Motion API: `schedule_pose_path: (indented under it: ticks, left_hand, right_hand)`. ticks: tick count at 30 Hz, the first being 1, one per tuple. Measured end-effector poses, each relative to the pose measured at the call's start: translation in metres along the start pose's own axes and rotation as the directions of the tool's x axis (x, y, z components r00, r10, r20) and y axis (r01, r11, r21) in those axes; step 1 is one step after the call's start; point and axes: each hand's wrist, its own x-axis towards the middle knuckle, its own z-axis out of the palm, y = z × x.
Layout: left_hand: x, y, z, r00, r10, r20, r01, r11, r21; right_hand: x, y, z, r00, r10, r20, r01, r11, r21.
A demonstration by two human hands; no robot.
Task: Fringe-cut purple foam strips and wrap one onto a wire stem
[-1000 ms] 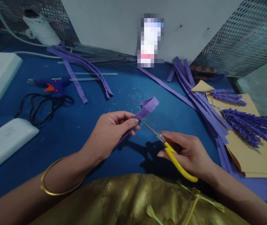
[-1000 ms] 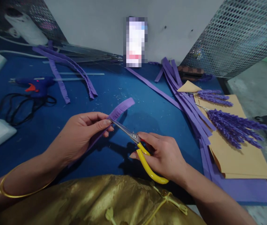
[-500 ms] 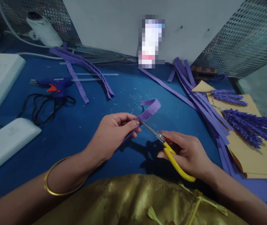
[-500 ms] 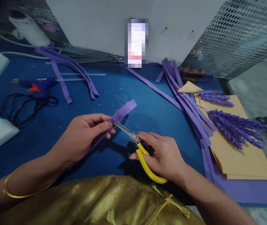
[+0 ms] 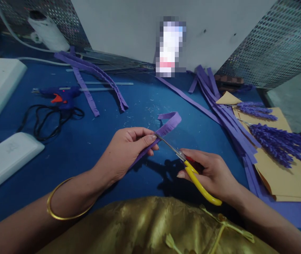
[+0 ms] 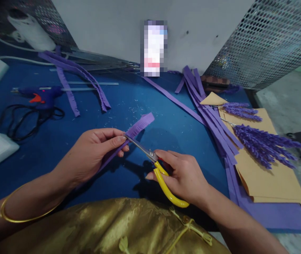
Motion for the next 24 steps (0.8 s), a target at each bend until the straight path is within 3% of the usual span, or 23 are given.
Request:
schedule_pose_path:
  ticks: [5, 8, 17, 24]
  left_hand:
    - [0.003, 0.0, -0.001, 0.998, -0.049, 0.029, 0.05, 0.998, -0.028]
    - [0.005, -0.003, -0.001, 0.998, -0.048, 0.037, 0.049, 0.998, -0.04]
    - [0.008, -0.012, 0.001, 0.996, 0.089, -0.021, -0.088, 0.996, 0.03]
    - [0.01, -0.013, 0.0, 0.988, 0.152, -0.01, -0.151, 0.988, 0.043]
  right_hand:
    - [0.003, -0.002, -0.003, 0.983, 0.125, 0.133, -0.151, 0.967, 0.206]
    - [0.005, -0.003, -0.002, 0.978, 0.135, 0.156, -0.172, 0.95, 0.259]
    - [0.006, 0.001, 0.006, 0.998, 0.026, -0.049, -0.033, 0.988, -0.149]
    - [0.005, 0.005, 0.006, 0.996, -0.006, -0.085, -0.01, 0.982, -0.191]
